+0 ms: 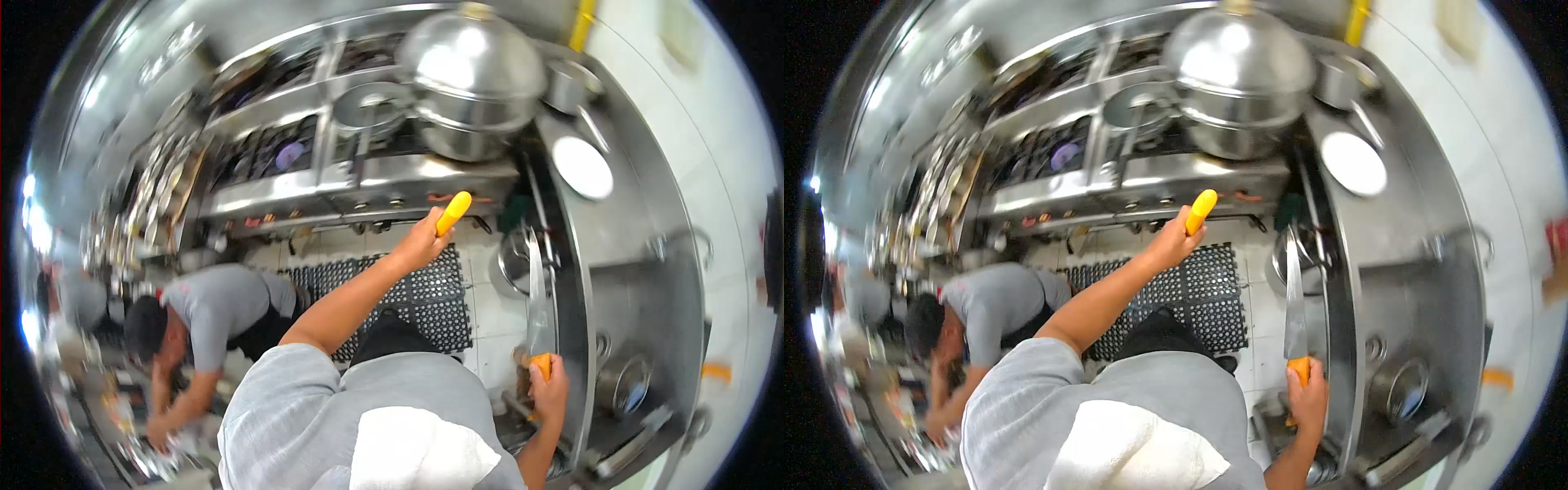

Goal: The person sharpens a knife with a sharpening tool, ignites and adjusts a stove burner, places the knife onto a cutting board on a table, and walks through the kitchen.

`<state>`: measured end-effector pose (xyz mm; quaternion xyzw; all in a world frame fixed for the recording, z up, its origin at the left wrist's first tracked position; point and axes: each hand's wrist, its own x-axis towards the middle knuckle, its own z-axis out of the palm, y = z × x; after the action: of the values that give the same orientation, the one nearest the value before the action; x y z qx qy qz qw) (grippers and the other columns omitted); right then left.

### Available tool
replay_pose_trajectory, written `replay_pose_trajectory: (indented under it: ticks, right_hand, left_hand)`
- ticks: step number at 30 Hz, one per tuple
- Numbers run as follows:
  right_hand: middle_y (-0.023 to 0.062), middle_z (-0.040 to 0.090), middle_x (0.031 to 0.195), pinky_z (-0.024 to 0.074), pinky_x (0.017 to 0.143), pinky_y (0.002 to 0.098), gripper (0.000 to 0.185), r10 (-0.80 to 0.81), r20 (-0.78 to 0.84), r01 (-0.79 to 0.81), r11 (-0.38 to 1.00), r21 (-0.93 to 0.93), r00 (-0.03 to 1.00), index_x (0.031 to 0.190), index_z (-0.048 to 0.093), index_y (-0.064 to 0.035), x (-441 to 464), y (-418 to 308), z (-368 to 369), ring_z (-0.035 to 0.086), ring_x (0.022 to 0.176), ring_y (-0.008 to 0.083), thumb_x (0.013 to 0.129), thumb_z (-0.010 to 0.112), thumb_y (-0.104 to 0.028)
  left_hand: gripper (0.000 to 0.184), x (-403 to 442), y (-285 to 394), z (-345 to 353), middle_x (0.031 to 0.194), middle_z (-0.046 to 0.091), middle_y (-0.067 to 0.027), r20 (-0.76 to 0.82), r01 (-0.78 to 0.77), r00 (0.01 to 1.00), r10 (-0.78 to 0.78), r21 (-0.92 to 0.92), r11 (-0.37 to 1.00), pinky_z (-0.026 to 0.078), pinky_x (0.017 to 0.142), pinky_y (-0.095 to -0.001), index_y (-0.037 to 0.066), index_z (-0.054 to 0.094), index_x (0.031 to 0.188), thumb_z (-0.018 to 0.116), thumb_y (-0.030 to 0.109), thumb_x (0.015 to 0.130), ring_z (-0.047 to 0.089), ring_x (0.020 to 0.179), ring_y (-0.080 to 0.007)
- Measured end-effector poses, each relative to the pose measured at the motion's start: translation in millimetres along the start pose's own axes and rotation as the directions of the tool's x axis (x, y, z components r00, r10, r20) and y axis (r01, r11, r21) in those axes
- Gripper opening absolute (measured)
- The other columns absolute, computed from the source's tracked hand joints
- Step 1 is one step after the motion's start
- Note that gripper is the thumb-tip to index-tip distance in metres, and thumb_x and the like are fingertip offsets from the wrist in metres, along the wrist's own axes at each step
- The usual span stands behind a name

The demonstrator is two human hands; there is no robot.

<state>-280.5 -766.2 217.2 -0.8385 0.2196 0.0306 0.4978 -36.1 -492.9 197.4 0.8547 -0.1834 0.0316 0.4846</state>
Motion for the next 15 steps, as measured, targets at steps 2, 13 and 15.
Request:
replay_pose_trajectory:
  ticks: [2,13,15]
  right_hand:
    - [0.0062,0.055,0.063,0.0409,0.043,0.0283,0.025,-0.042,0.121,0.052,0.996,-0.074,0.992,0.101,0.051,0.0003,13.5,-22.2,18.9,0.051,0.045,0.0129,0.082,0.06,-0.013]
    - [0.0045,0.053,0.071,0.042,0.044,0.0227,0.026,-0.097,0.681,0.084,0.995,0.052,0.725,0.107,0.047,-0.0006,87.7,-164.6,189.3,0.052,0.05,0.0102,0.085,0.054,-0.011]
    - [0.0058,0.053,0.075,0.044,0.044,0.0235,0.034,-0.197,0.739,0.039,0.973,0.226,0.644,0.117,0.042,-0.0019,96.5,-202.8,226.0,0.052,0.05,0.0116,0.086,0.051,-0.012]
  left_hand:
    - [0.026,-21.4,-30.0,-30.8,0.082,0.056,-0.0228,-0.106,0.111,0.988,-0.116,-0.054,0.992,0.043,0.066,-0.0428,0.005,0.04,0.097,0.058,0.021,0.085,0.056,0.078,-0.0401]
    - [0.026,-138.1,-181.1,-166.5,0.086,0.054,-0.0144,-0.52,0.206,0.755,-0.399,-0.389,0.898,0.043,0.074,-0.0366,0.002,0.041,0.104,0.05,0.017,0.085,0.056,0.082,-0.0272]
    - [0.026,-152.3,-192.1,-189.2,0.087,0.055,-0.0128,-0.529,0.218,0.744,-0.408,-0.385,0.897,0.043,0.076,-0.0354,0.003,0.039,0.106,0.05,0.017,0.087,0.056,0.083,-0.0251]
